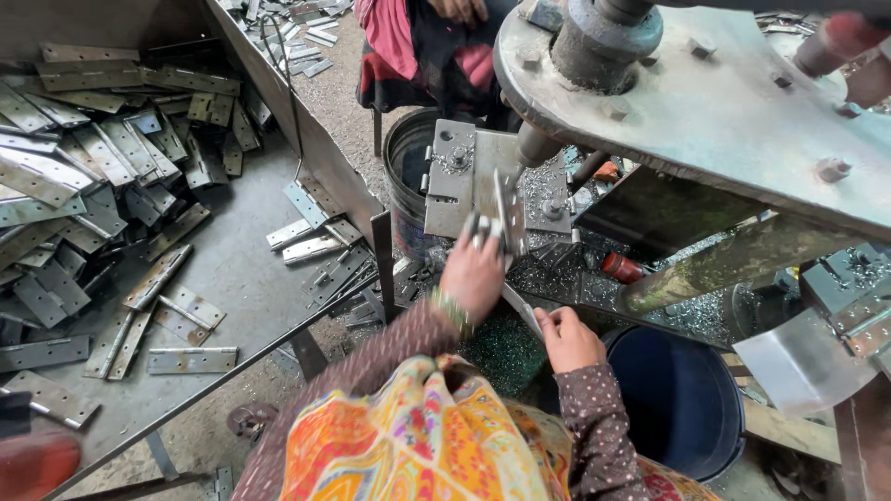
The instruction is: The person repeatedly picks up metal hinge pieces from a bin, places them into a press machine, and operates the lever to process them. After each cycle, the person removes the processed piece and returns it to the bin.
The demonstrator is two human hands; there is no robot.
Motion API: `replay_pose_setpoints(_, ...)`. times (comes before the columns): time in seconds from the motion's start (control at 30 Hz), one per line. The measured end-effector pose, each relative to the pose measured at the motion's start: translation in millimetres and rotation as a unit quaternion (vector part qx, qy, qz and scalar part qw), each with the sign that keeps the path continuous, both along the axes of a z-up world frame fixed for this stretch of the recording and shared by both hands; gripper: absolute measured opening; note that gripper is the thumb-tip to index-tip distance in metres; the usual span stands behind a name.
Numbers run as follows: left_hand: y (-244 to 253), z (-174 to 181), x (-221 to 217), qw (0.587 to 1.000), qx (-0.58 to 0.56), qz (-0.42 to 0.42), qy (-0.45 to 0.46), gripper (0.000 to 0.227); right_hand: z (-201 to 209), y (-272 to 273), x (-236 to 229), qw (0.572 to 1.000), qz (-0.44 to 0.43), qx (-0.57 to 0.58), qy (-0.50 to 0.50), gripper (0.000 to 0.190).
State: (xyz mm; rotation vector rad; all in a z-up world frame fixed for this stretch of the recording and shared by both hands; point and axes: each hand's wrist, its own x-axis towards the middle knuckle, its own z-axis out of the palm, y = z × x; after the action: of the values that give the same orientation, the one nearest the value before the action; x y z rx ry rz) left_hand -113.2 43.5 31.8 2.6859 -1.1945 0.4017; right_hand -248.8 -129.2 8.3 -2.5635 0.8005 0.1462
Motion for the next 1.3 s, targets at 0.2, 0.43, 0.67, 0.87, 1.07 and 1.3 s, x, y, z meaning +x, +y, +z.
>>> replay_pose_setpoints(0.2,19.9,-10.2,-26.4,0.970,-0.189,-0.074,-0.132,0.030,-2.4,7.6,-15.7,0.978,-0.036,-0.027,-0.206,0.044)
replay_pose_setpoints(0.43,17.1,22.3,-5.9,0.954,-0.231,-0.108,-0.159,0.015,-2.7,1.3,-8.2,0.984,-0.057,-0.019,-0.168,0.046)
replay_pose_setpoints(0.67,-5.6,3.2,45.0,0.999,-0.047,0.027,-0.003,0.024,-2.4,2.9,-7.5,0.990,-0.016,-0.057,-0.131,0.043)
replay_pose_setpoints(0.87,13.6,-13.6,42.2,0.991,0.031,0.128,0.028,0.049,-4.8,4.8,-9.9,0.994,-0.006,-0.060,-0.094,0.041)
replay_pose_setpoints(1.07,-6.8,-11.7,23.4,0.998,0.008,0.061,0.017,0.052,-4.6,1.5,-4.9,0.996,0.042,-0.059,-0.058,0.047)
replay_pose_setpoints(1.3,2.5,15.9,16.1,0.997,-0.011,0.027,0.068,0.039,-39.4,-2.1,-10.9,0.990,0.082,-0.040,0.112,0.063)
